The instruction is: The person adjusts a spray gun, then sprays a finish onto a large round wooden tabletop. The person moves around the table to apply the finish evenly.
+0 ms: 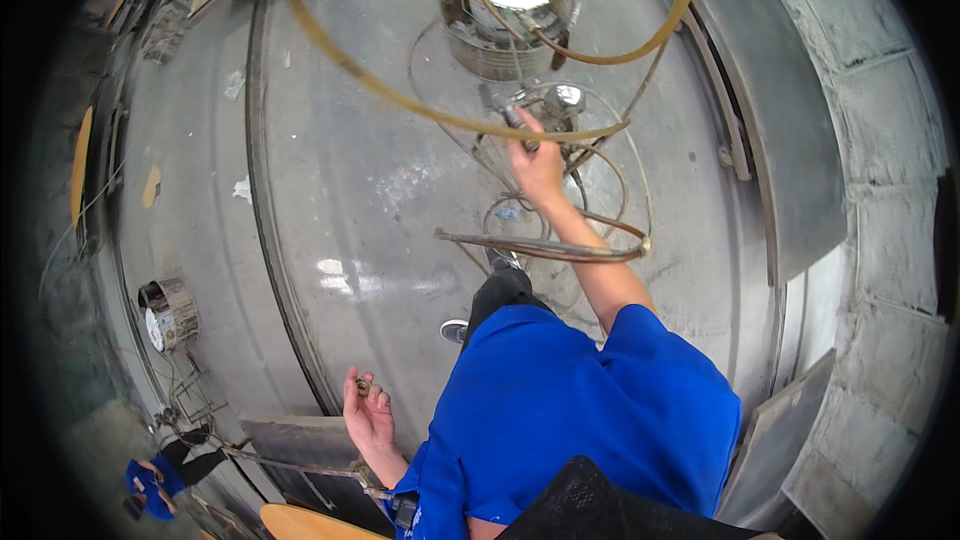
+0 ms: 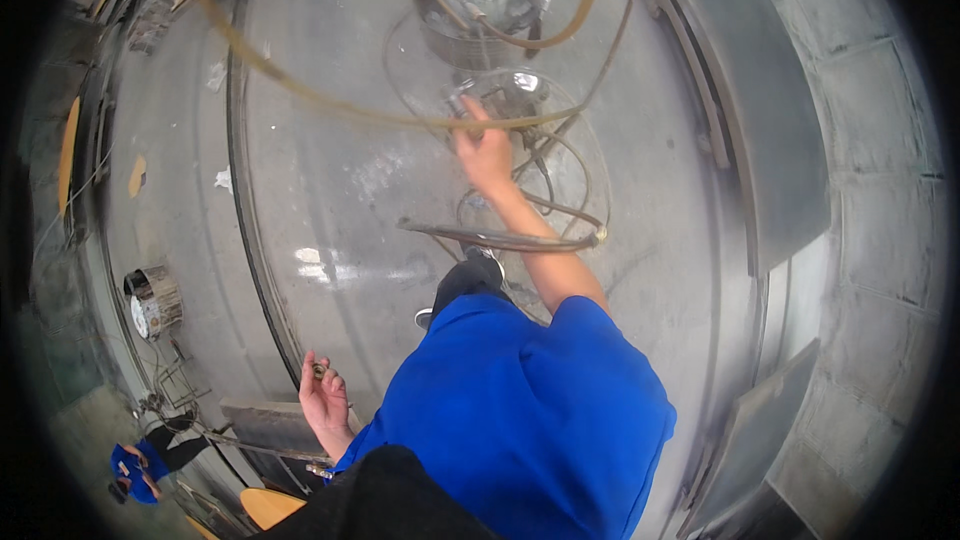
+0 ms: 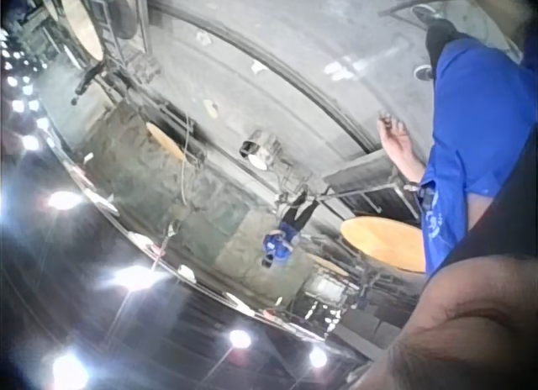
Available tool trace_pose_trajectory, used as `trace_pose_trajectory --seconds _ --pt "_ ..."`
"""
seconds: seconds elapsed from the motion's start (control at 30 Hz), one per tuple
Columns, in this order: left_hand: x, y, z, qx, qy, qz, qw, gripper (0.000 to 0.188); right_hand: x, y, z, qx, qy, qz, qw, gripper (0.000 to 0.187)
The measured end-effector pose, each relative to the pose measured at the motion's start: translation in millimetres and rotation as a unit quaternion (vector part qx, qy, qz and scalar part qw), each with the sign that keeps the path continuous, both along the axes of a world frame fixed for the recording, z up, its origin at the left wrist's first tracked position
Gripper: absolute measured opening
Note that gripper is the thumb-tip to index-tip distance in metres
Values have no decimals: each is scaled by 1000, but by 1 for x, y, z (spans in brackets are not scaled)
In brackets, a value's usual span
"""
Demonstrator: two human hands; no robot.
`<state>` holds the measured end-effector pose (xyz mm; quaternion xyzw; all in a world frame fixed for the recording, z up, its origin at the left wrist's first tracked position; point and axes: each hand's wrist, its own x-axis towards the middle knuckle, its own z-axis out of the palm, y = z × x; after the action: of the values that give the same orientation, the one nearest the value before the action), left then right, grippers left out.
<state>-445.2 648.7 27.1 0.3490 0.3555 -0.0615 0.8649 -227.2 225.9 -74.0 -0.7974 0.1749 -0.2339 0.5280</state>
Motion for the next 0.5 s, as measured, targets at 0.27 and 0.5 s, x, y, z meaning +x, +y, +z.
trace_pose_trajectory --seconds 0.27,0.5 --pt "-23 -1 -28 38 47 52 997 37 65 -45 -128 -65 195 4 979 53" --pt "-46 21 -51 78 123 49 988 32 23 -11 -216 -252 260 107 926 47"
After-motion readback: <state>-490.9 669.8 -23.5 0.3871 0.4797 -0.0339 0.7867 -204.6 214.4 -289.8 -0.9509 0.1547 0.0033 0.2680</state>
